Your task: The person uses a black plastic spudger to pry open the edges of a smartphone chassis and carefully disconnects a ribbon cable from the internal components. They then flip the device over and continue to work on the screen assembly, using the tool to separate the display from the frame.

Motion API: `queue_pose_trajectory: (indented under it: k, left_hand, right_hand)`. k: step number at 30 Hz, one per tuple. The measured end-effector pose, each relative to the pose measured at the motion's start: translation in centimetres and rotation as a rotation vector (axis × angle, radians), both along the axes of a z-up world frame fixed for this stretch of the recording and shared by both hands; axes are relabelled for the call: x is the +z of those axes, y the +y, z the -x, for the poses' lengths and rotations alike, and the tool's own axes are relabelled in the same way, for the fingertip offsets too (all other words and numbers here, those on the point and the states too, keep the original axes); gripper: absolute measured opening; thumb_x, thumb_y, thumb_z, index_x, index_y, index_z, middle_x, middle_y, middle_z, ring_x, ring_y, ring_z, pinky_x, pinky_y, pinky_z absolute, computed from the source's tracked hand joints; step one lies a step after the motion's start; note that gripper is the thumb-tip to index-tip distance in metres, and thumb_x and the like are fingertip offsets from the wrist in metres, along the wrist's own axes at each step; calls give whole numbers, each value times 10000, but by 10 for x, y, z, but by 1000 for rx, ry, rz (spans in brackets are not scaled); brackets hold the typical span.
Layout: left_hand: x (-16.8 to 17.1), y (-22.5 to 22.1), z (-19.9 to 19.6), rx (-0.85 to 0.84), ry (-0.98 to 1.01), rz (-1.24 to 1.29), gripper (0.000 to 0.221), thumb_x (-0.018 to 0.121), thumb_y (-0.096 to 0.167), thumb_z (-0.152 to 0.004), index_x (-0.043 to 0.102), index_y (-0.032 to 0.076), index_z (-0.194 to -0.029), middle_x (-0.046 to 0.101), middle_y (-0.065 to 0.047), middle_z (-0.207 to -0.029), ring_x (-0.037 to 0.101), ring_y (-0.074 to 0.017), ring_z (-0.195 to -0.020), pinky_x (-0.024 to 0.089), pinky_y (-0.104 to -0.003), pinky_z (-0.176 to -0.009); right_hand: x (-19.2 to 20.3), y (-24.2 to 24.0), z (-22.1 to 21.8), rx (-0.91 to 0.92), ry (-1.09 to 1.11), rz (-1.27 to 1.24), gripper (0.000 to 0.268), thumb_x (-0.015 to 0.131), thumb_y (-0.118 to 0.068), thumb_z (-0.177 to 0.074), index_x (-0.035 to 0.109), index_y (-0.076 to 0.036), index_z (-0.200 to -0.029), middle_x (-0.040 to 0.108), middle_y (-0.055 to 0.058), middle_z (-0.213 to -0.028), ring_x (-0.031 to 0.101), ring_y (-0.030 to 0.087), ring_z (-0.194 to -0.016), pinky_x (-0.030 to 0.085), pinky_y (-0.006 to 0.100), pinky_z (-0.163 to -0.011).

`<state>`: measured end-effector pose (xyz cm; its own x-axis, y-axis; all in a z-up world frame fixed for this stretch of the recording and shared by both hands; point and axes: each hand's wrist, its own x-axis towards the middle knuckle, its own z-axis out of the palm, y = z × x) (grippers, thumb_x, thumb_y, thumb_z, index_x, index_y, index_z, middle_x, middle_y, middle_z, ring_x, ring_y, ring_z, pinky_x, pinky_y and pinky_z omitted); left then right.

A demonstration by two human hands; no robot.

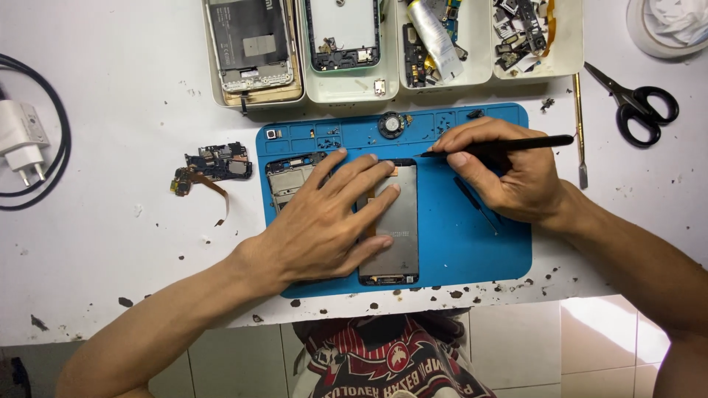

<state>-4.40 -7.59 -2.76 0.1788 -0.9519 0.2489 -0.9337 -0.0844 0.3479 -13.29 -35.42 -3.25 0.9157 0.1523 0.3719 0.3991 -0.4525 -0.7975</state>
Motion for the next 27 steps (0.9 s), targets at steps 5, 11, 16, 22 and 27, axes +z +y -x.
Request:
queue_pose_trajectory:
  k: [5,11,16,22,27]
  left_hand:
    - [3,0,-3,-2,32,17,559,601,462,-1017,605,25,-1366,579,-241,-1434,548,-406,-1344,369,-591,-1169]
    - [4,0,-2,2,-8,34,551,623,455,-1005,619,14,-1336,610,-245,-1394,582,-402,-1296,408,-594,-1138]
    - [6,0,-1,15,-69,51,537,632,458,-1002,644,12,-1301,638,-238,-1353,614,-382,-1229,430,-592,-1113]
    - [6,0,0,24,-93,60,530,639,461,-1004,659,13,-1286,654,-226,-1343,636,-372,-1198,435,-598,-1107]
    - [5,1,1,26,-83,56,536,633,474,-1005,656,19,-1287,656,-226,-1339,631,-373,-1212,429,-603,-1110]
  right_hand:
    - [3,1,-2,7,-54,19,154,681,77,-956,629,104,-1098,725,245,-1056,752,356,-1009,640,431,-981]
    - [-5,-4,1,31,-98,52,160,709,63,-943,631,61,-1083,740,217,-1029,774,323,-996,603,559,-1083]
    - [-2,-2,-1,35,-115,97,176,772,89,-896,680,73,-1045,750,230,-1039,771,317,-981,629,479,-1026]
    - [-5,-4,0,39,-102,81,148,745,66,-912,682,82,-1045,749,240,-1040,769,340,-990,637,461,-1015]
    - [-10,-6,2,54,-57,64,162,681,30,-968,622,78,-1111,736,251,-1098,766,386,-1063,633,479,-1037]
